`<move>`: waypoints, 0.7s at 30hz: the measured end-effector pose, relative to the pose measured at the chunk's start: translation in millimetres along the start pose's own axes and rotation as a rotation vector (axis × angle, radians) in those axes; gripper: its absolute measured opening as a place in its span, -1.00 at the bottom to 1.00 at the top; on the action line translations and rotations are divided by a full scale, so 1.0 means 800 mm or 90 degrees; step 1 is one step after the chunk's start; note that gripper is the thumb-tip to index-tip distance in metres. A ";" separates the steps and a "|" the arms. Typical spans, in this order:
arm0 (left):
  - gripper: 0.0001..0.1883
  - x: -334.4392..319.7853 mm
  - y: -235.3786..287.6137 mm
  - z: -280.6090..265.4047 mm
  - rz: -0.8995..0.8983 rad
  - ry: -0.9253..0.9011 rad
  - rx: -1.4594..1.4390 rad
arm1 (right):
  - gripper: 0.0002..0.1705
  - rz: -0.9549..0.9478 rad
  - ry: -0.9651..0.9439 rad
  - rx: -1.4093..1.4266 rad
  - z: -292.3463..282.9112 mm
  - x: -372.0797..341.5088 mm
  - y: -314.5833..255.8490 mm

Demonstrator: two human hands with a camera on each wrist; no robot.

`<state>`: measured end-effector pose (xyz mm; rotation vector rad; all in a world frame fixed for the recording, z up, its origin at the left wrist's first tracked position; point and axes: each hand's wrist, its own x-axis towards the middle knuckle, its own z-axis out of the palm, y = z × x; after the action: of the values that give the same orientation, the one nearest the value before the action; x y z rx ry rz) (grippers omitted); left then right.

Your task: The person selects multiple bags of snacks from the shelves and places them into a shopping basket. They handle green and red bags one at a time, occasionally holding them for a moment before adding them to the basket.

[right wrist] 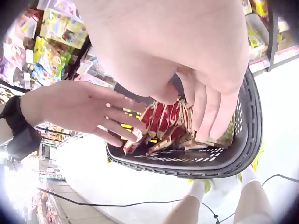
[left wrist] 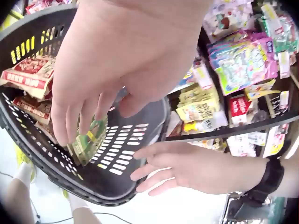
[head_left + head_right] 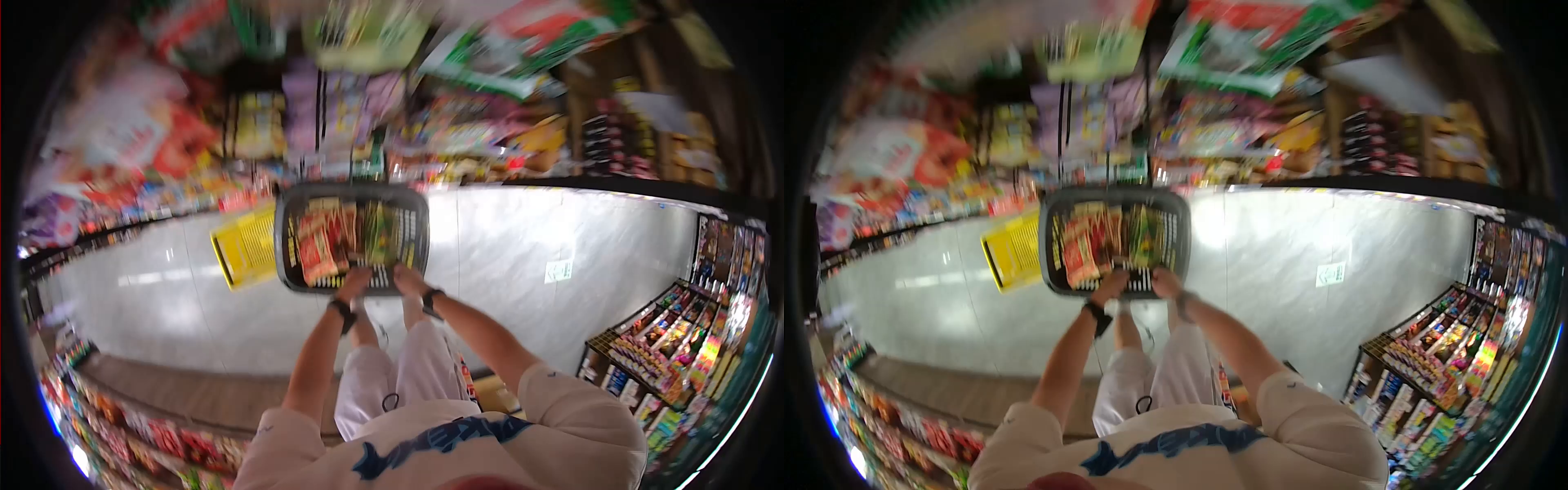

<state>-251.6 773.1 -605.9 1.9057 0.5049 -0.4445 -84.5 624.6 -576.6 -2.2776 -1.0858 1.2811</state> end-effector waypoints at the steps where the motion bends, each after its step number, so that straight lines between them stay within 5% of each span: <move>1: -0.92 -0.021 0.038 -0.021 -0.235 0.062 -0.409 | -0.83 -0.238 -0.019 -0.174 -0.027 -0.018 -0.001; 2: -0.82 -0.036 0.074 -0.047 -0.280 0.033 -0.465 | -0.82 -0.105 0.086 -0.041 -0.030 -0.030 -0.004; 3: -0.70 -0.052 0.109 -0.073 -0.327 0.006 -0.518 | -0.80 -0.119 0.112 -0.019 -0.055 -0.047 -0.011; 5: -0.38 -0.105 0.213 -0.144 -0.211 -0.050 -0.495 | -0.79 -0.116 0.089 -0.044 -0.122 -0.077 -0.043; 7: -0.45 -0.130 0.289 -0.183 -0.206 -0.012 -0.470 | -0.72 -0.012 0.044 0.072 -0.194 -0.113 -0.085; 11: -0.54 -0.183 0.432 -0.263 -0.016 -0.045 -0.488 | -0.77 -0.103 0.164 0.422 -0.265 -0.162 -0.078; 14: -0.56 -0.207 0.578 -0.325 0.120 -0.056 -0.314 | -0.66 -0.134 0.093 0.570 -0.425 -0.249 -0.158; 16: -0.57 -0.206 0.659 -0.364 0.259 -0.045 -0.125 | -0.69 -0.367 0.338 0.501 -0.511 -0.254 -0.179; 17: -0.57 -0.200 0.698 -0.382 0.344 -0.026 -0.049 | -0.71 -0.423 0.443 0.273 -0.580 -0.271 -0.197; 18: -0.58 -0.197 0.744 -0.400 0.383 -0.001 -0.006 | -0.71 -0.310 0.473 0.271 -0.645 -0.324 -0.255; 21: -0.57 -0.179 0.874 -0.456 0.395 0.038 0.031 | -0.64 -0.404 0.620 0.300 -0.787 -0.323 -0.291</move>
<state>29.6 849.7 140.9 2.0052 -0.0748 0.0081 249.0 645.5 60.5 -1.6201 -0.8641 0.0854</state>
